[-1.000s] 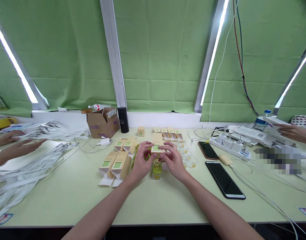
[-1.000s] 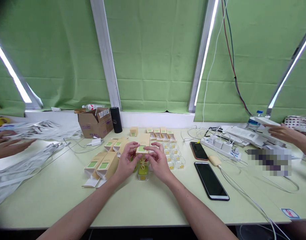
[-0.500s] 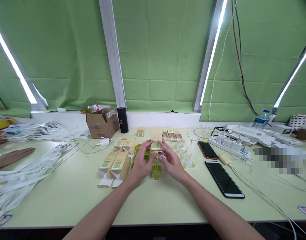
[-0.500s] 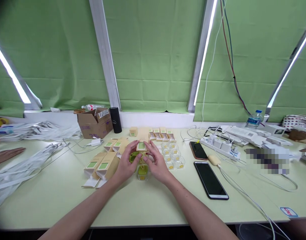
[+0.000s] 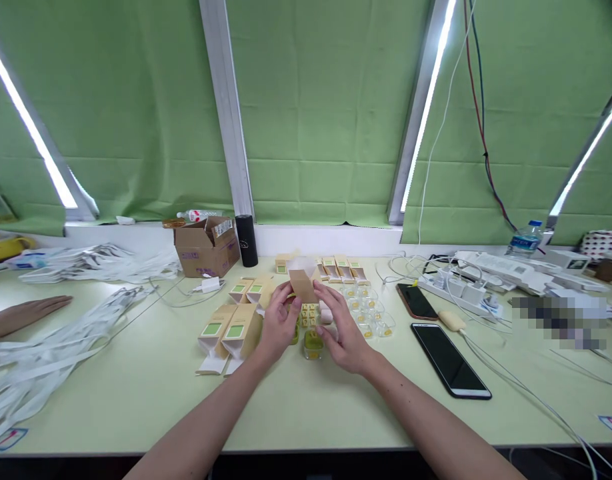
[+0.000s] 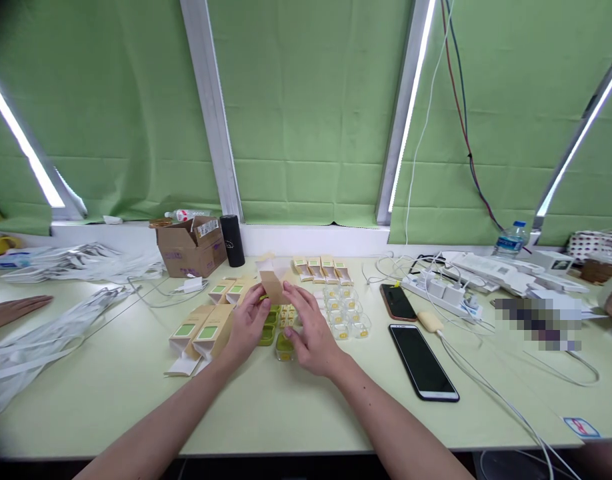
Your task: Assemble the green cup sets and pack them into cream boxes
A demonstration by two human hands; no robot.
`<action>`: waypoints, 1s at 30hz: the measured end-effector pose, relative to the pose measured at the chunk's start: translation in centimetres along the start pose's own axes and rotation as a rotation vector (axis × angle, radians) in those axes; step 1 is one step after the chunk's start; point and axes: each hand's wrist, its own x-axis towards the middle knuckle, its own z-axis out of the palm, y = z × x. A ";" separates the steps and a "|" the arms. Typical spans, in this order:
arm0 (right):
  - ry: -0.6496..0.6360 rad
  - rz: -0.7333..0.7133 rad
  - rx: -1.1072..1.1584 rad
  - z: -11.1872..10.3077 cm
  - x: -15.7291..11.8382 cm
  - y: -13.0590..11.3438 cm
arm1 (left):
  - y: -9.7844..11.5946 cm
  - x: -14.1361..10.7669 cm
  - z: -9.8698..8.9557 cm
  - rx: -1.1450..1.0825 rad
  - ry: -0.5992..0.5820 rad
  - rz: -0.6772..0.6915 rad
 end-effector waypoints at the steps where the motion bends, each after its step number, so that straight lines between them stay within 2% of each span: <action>1: -0.016 -0.026 -0.023 -0.1 0.0 -0.1 | 0.1 0.0 0.0 -0.028 -0.011 -0.014; 4: -0.060 -0.084 -0.059 -0.1 -0.1 0.0 | 0.1 0.2 0.0 -0.107 -0.006 -0.031; 7: -0.073 -0.114 -0.065 0.1 -0.3 0.4 | -0.6 0.4 -0.1 -0.145 0.063 -0.052; 10: -0.018 -0.114 -0.079 0.3 -0.5 1.1 | -1.2 0.6 -0.3 -0.177 0.119 -0.103; 13: 0.015 -0.087 -0.168 -0.2 -0.4 1.4 | -1.4 0.7 -0.8 -0.244 0.124 -0.138; 21: -0.339 0.062 -0.462 -2.1 0.4 0.3 | -1.2 1.1 -2.0 -0.320 0.128 -0.202; 25: -0.409 0.089 -0.518 -1.9 0.5 -0.1 | -1.0 1.2 -2.3 -0.312 0.120 -0.238; 30: -0.427 0.085 -0.530 -1.5 0.3 0.3 | -0.9 1.7 -3.0 -0.187 0.087 -0.205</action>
